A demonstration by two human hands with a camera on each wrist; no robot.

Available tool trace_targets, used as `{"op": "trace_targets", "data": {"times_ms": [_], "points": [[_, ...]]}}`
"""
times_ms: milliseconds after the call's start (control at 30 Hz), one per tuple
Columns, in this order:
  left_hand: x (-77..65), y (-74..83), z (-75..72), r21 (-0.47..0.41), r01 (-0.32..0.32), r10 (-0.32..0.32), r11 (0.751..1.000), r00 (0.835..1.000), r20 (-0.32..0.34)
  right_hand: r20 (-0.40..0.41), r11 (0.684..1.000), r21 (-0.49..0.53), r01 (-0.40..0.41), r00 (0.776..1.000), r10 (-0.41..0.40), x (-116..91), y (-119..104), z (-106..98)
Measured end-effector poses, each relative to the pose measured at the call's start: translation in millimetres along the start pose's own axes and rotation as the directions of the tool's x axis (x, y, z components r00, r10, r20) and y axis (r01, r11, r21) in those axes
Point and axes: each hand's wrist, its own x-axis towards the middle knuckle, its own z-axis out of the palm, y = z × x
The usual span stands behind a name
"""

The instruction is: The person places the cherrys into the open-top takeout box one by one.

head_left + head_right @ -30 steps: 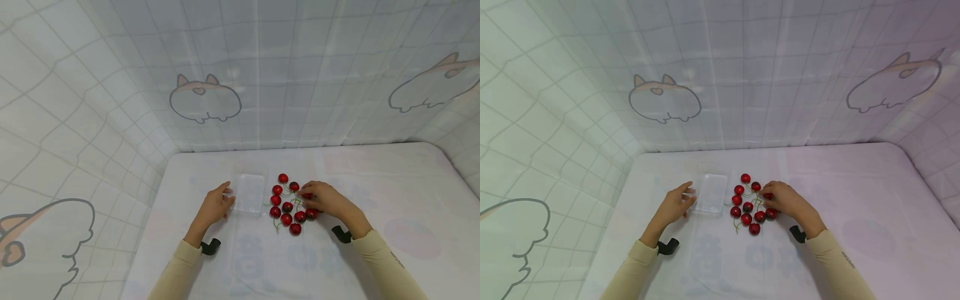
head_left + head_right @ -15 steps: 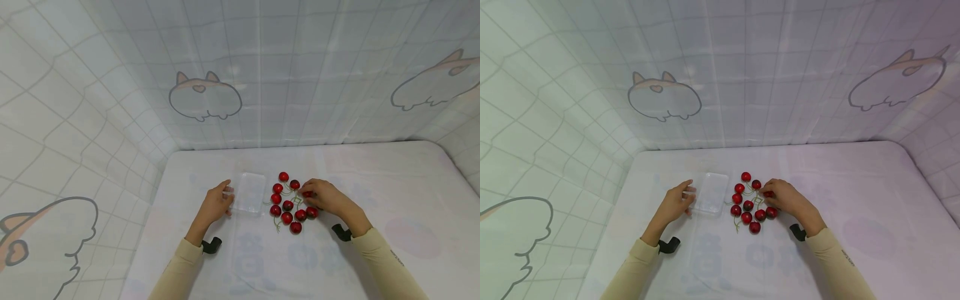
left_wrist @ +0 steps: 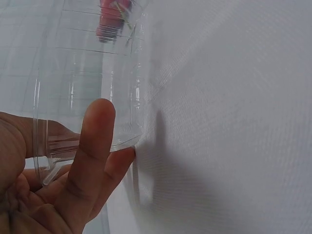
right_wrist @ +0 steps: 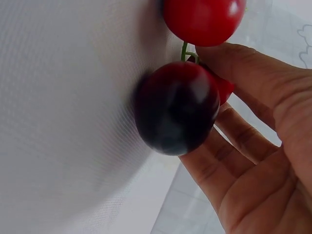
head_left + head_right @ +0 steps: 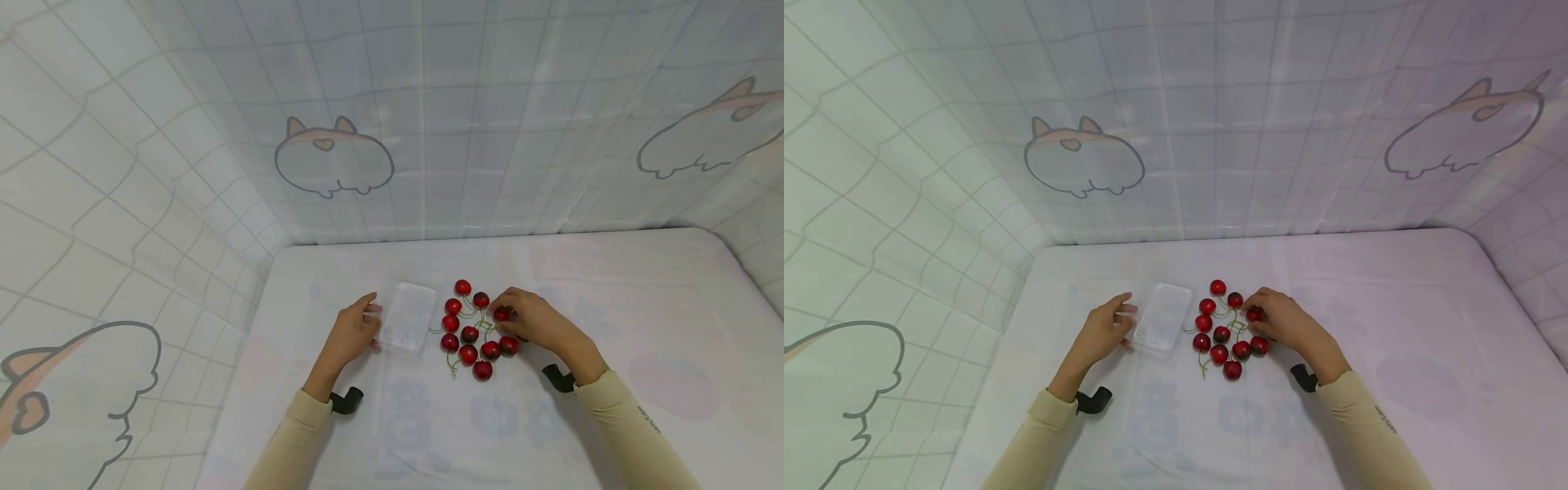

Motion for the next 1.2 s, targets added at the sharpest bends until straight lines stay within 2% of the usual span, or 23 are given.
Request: {"op": "trace_targets", "data": {"times_ms": [233,367,667,1200], "points": [[0.3,-1.2,1.9,0.012,-0.011,0.011,1.0,1.0,-0.004,-0.013,1.0,-0.008,0.02,1.0,-0.02,-1.6,-0.9,-4.3],[0.0,-0.9,1.8,0.01,-0.007,0.007,1.0,1.0,-0.005,-0.023,1.0,-0.003,0.0,1.0,0.0,-2.1,-1.4,-7.4],[-0.3,-1.3,1.5,0.006,-0.007,0.007,1.0,1.0,0.0,-0.082,1.0,-0.013,0.002,0.997,-0.003,-5.4,-7.3,-17.5],[-0.6,-2.3,3.9,-0.017,-0.011,0.011,1.0,1.0,0.0,-0.186,0.995,0.016,0.096,0.978,-0.092,-3.3,-12.1,-27.0]]}}
